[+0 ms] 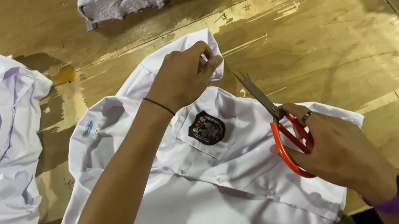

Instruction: A person buttons a white school shirt and trims loose threads with scissors on a wooden work table.

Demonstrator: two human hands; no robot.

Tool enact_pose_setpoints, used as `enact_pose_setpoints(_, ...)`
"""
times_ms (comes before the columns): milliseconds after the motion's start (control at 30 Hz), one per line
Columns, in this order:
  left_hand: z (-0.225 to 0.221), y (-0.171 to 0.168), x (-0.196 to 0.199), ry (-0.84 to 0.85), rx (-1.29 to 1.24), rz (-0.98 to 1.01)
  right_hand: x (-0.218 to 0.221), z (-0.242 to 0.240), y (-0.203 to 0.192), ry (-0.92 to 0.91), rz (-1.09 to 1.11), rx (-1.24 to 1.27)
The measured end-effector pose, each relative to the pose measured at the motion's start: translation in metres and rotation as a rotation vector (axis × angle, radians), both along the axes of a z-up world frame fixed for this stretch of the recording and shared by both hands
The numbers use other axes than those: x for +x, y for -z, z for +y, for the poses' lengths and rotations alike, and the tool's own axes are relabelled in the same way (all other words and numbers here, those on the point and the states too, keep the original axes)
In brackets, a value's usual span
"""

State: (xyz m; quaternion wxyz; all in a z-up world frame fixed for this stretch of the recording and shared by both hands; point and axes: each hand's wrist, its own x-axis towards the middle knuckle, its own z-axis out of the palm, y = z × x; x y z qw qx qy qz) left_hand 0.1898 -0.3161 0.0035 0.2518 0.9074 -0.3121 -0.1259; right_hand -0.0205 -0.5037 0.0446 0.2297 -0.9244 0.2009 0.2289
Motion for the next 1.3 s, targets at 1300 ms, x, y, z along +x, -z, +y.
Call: enact_pose_setpoints(1300, -0.005, -0.013, -0.002, -0.060, -0.110, 0.241, 0.030, 0.012, 0.070, -0.404, -0.595, -0.466)
